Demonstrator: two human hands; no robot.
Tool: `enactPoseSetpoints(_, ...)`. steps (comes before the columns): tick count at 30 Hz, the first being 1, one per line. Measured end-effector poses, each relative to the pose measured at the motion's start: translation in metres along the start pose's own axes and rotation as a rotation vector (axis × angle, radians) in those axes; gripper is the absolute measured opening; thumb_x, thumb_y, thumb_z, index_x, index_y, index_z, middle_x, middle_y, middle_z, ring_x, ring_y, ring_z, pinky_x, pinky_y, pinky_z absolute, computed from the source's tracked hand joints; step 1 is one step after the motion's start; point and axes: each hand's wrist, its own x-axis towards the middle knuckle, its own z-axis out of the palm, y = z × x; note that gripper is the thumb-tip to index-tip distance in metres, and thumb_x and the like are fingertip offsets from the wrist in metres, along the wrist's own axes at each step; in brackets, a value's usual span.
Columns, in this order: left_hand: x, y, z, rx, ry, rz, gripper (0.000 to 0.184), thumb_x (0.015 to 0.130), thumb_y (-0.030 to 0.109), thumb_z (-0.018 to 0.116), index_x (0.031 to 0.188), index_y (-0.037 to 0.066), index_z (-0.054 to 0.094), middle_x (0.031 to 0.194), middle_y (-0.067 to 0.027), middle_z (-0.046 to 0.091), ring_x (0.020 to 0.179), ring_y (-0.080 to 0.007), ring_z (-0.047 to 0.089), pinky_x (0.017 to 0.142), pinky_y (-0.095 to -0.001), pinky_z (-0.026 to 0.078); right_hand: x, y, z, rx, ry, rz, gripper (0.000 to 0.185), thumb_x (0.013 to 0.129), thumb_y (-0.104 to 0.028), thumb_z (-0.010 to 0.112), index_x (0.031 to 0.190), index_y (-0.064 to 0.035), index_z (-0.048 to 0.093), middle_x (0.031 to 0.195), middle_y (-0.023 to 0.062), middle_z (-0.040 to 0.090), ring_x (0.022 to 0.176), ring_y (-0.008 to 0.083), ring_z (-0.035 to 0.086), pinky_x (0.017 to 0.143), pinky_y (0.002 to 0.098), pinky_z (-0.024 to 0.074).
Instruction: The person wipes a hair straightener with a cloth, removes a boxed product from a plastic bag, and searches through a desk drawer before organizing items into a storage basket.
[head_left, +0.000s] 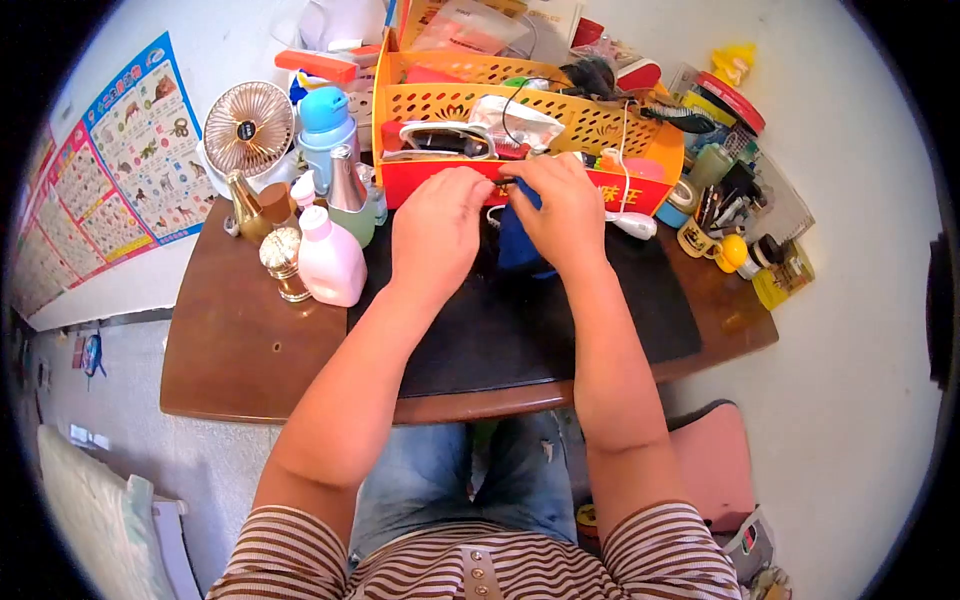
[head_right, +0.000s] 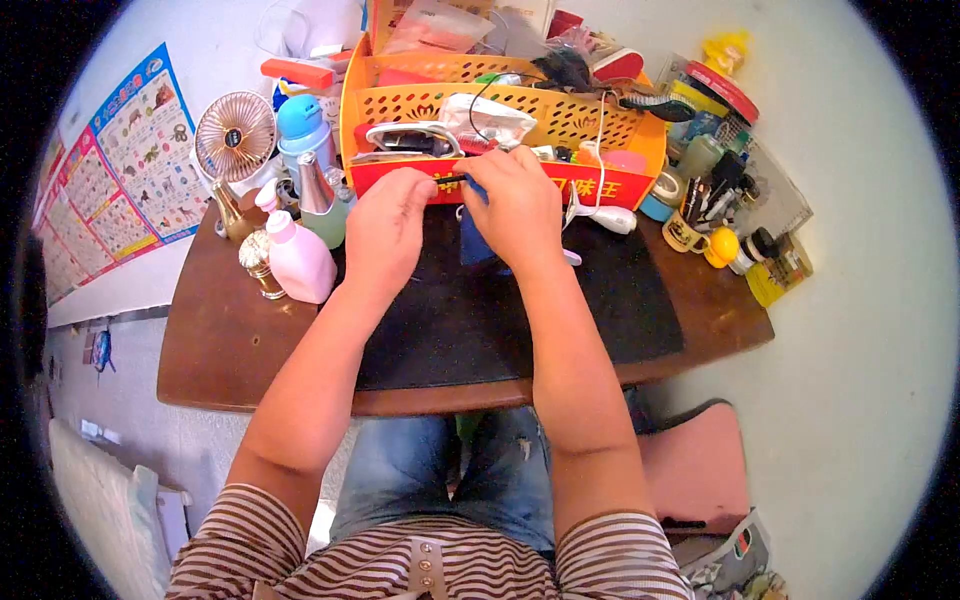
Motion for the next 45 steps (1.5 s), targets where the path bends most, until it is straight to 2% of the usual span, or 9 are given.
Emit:
enactPoseSetpoints(8, 0.000, -0.039, -0.004, -0.481, 0.144, -0.561, 0.031, 0.104, 0.027, 0.048, 0.094, 0.000, 0.061, 0.082, -0.0095, 0.065, 0.078, -0.0188, 0.061, 0.074, -0.0341, 0.048, 0.001, 0.045, -0.011, 0.438, 0.253, 0.624, 0.030, 0.087, -0.019, 0.074, 0.110, -0.0033, 0.062, 0.104, 0.0118, 0.068, 0.097, 0.0213, 0.065, 0.088, 0.0340, 0.0499)
enactPoseSetpoints(14, -0.004, -0.014, 0.003, -0.477, -0.044, -0.379, 0.030, 0.104, 0.025, 0.051, 0.100, -0.002, 0.063, 0.088, -0.0081, 0.068, 0.083, -0.0131, 0.060, 0.078, -0.0292, 0.048, 0.003, 0.023, -0.017, 0.643, 0.356, 0.387, 0.016, 0.090, -0.016, 0.071, 0.100, -0.0052, 0.065, 0.096, 0.0079, 0.067, 0.088, 0.0160, 0.061, 0.081, 0.0309, 0.0486)
enactPoseSetpoints(18, -0.007, -0.017, 0.007, -0.714, -0.108, -0.462, 0.027, 0.104, 0.025, 0.051, 0.103, 0.002, 0.066, 0.079, 0.0006, 0.060, 0.068, -0.0079, 0.051, 0.062, -0.0239, 0.043, -0.001, 0.002, -0.001, 0.189, 0.043, 0.141, 0.018, 0.090, -0.022, 0.068, 0.093, -0.0049, 0.069, 0.092, 0.0145, 0.069, 0.089, 0.0325, 0.065, 0.080, 0.0398, 0.0511)
enactPoseSetpoints(26, 0.006, -0.020, -0.011, -1.177, 0.034, -0.573, 0.022, 0.105, 0.025, 0.051, 0.093, 0.008, 0.055, 0.065, 0.0076, 0.033, 0.055, -0.0037, 0.030, 0.049, -0.0210, 0.028, 0.002, 0.040, -0.038, -0.312, -0.247, 0.577, 0.031, 0.090, -0.033, 0.067, 0.107, -0.0071, 0.072, 0.099, 0.0164, 0.071, 0.098, 0.0344, 0.065, 0.090, 0.0435, 0.0496)
enactPoseSetpoints(28, 0.006, -0.016, -0.009, -1.184, 0.014, -0.587, 0.023, 0.105, 0.026, 0.051, 0.090, 0.009, 0.053, 0.065, 0.0073, 0.033, 0.054, -0.0040, 0.030, 0.049, -0.0212, 0.028, 0.000, 0.034, -0.019, 0.240, -0.038, 0.107, 0.046, 0.087, -0.028, 0.072, 0.126, -0.0058, 0.063, 0.114, 0.0159, 0.068, 0.110, 0.0309, 0.063, 0.099, 0.0416, 0.0463)
enactPoseSetpoints(30, 0.006, -0.015, -0.008, -1.193, 0.005, -0.603, 0.025, 0.105, 0.026, 0.051, 0.086, 0.010, 0.051, 0.065, 0.0070, 0.033, 0.054, -0.0043, 0.030, 0.049, -0.0213, 0.028, -0.001, 0.002, -0.008, 0.849, -0.258, 0.290, 0.063, 0.085, -0.022, 0.077, 0.139, -0.0056, 0.051, 0.125, 0.0136, 0.064, 0.119, 0.0264, 0.059, 0.104, 0.0388, 0.0441)
enactPoseSetpoints(36, 0.006, -0.026, -0.007, -1.250, -0.054, -0.651, 0.027, 0.105, 0.029, 0.051, 0.092, 0.007, 0.058, 0.071, 0.0036, 0.045, 0.062, -0.0072, 0.042, 0.057, -0.0225, 0.038, -0.004, 0.000, 0.012, 1.219, -0.401, 0.637, 0.024, 0.097, -0.005, 0.056, 0.120, -0.0003, 0.055, 0.115, 0.0105, 0.067, 0.113, 0.0184, 0.062, 0.098, 0.0331, 0.0473)
enactPoseSetpoints(39, 0.009, -0.023, -0.007, -1.111, -0.086, -0.681, 0.047, 0.102, 0.039, 0.053, 0.128, 0.001, 0.059, 0.122, -0.0077, 0.062, 0.106, -0.0150, 0.057, 0.095, -0.0338, 0.048, -0.006, 0.003, 0.016, 1.558, -0.169, 0.632, 0.015, 0.098, -0.002, 0.048, 0.112, -0.0025, 0.055, 0.119, 0.0159, 0.066, 0.110, 0.0250, 0.065, 0.095, 0.0386, 0.0515)
enactPoseSetpoints(45, -0.002, -0.027, 0.005, -1.050, -0.407, -0.776, 0.038, 0.099, 0.028, 0.059, 0.125, 0.001, 0.060, 0.118, -0.0084, 0.065, 0.102, -0.0157, 0.064, 0.092, -0.0331, 0.053, -0.003, 0.001, 0.011, 1.704, -0.221, 0.630, 0.021, 0.099, -0.005, 0.050, 0.120, -0.0013, 0.055, 0.128, 0.0179, 0.061, 0.115, 0.0265, 0.063, 0.095, 0.0391, 0.0526)
